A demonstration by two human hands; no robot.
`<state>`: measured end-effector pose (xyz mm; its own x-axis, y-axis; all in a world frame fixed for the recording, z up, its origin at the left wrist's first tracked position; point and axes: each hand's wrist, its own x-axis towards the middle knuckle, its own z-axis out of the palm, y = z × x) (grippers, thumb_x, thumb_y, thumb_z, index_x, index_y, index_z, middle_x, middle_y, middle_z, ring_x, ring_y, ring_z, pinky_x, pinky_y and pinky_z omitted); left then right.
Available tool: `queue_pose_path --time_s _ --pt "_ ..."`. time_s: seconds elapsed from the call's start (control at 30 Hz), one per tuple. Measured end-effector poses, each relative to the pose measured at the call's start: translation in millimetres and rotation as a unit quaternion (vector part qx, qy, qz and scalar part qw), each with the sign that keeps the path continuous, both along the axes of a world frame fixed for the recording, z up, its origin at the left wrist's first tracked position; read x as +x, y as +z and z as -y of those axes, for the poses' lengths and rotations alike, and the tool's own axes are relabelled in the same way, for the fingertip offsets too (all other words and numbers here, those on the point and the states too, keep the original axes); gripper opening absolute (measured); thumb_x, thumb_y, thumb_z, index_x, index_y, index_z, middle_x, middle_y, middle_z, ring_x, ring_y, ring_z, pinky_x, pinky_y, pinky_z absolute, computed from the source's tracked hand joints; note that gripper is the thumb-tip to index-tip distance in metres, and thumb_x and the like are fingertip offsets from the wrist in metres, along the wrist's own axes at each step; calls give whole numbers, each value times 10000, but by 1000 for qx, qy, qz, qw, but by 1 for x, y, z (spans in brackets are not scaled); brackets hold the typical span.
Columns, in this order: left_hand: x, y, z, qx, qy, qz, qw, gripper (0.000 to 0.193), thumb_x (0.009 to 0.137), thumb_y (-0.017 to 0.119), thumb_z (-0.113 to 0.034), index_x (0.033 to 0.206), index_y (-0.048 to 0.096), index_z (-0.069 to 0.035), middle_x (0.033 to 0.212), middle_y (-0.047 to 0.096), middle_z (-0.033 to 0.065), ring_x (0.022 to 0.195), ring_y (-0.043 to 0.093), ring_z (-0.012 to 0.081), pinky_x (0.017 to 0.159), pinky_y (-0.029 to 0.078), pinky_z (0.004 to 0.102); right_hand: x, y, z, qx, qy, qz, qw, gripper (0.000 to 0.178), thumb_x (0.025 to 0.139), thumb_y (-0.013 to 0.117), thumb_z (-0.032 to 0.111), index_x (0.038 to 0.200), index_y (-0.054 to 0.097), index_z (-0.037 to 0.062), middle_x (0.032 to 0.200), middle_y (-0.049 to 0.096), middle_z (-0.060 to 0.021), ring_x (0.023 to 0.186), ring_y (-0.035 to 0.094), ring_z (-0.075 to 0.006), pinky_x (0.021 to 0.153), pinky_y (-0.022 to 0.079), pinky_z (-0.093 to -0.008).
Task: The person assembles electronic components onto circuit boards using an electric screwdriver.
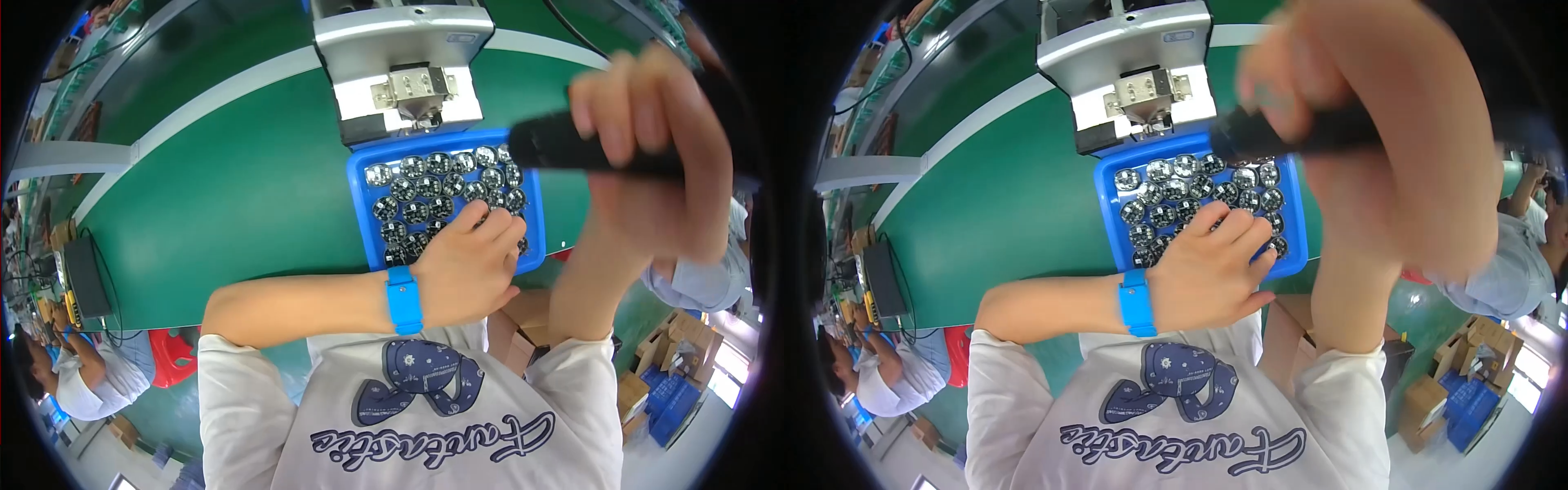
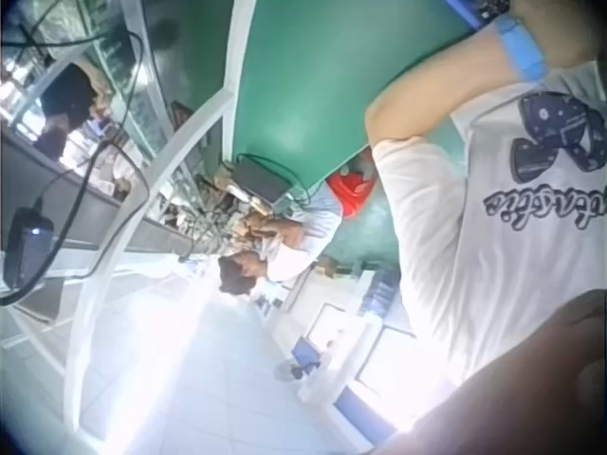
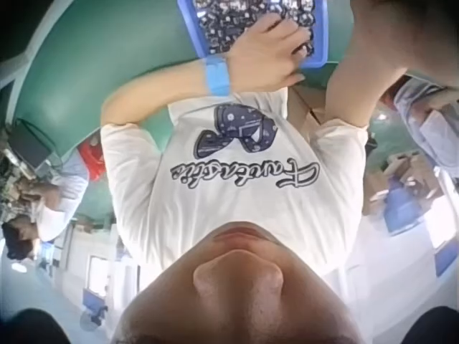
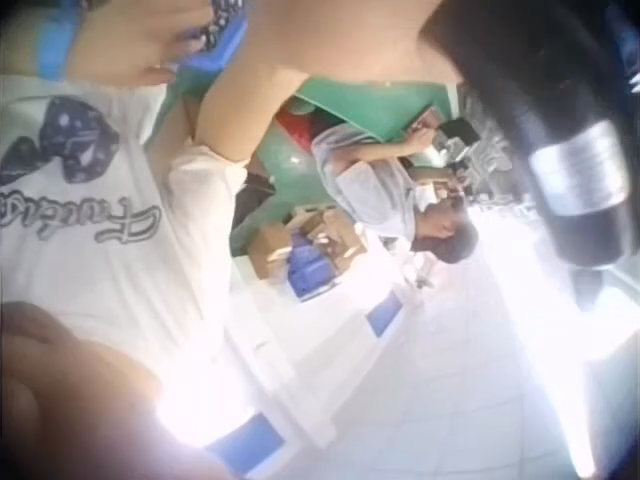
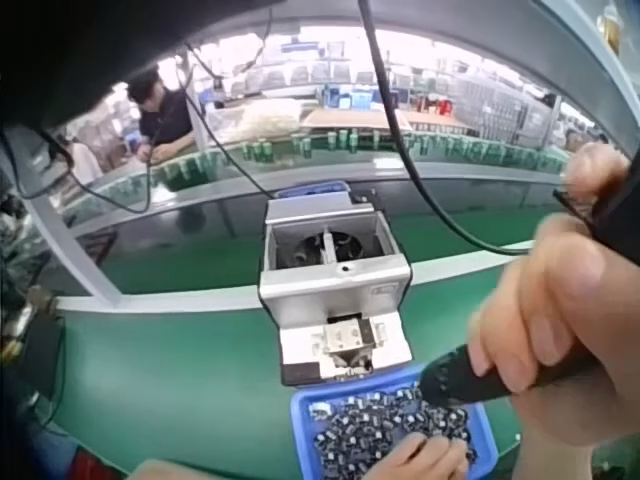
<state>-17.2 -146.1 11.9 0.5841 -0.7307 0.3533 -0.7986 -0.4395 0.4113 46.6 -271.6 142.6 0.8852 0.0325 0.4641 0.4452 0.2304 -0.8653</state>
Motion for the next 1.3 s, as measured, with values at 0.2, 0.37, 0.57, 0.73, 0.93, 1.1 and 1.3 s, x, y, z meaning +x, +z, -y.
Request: queue_pose_path --time_s 0.2,0.37,0.57,0.73,0.93,1.1,1.3 --pt "-5 -3 3 -78 13 5 997 414 748 805 -387 1009 743 -71 1120 588 85 1069 532 260 995 392 426 37 15 -85 -4 -109 -27 994 293 837 680 -65 1109 582 -20 656 580 -61 493 560 -152 485 467 -310" --pt "-6 1 4 -93 9 21 995 411 758 796 -365 1038 740 -68 1178 607 97 1096 541 267 1007 391 436 48 -5 -86 -82 -94 -17 992 220 830 684 -84 1022 620 3 800 640 -72 569 593 -126 536 492 -288" --pt "-5 0 -2 -85 10 6 996 447 765 794 -359 1086 725 -55 1185 598 107 1143 542 283 1019 384 449 35 -15 -32 -223 29 152 962 248 918 484 27 1130 582 -59 861 490 -69 708 507 -195 717 474 -370" --pt "16 9 -10 -57 -38 -53 996 504 759 815 -330 1180 701 -79 1193 578 96 1152 542 290 1026 384 464 -23 -1 61 -140 -1 129 982 267 908 504 42 1172 541 29 750 466 -33 629 486 -158 680 450 -352" --pt "39 11 -23 -73 -71 -65 993 566 705 866 -238 1241 704 -158 1295 577 133 1206 540 351 1022 400 493 -80 -19 76 -61 -128 8 990 305 923 514 49 1228 512 63 726 483 -26 577 482 -143 629 436 -357" --pt "43 14 -18 -20 -88 -57 994 549 700 873 -254 1224 723 -185 1385 560 134 1257 523 355 1032 389 497 -91 -37 52 -47 -156 -23 986 299 950 493 26 1245 447 34 713 512 -53 566 510 -165 614 474 -383" --pt "40 11 -11 -7 -102 -69 992 469 714 867 -277 1158 762 -172 1423 541 141 1299 499 368 1086 365 538 -91 -55 54 -51 -161 -21 985 277 960 499 24 1225 418 21 684 515 -65 533 511 -176 583 479 -378"
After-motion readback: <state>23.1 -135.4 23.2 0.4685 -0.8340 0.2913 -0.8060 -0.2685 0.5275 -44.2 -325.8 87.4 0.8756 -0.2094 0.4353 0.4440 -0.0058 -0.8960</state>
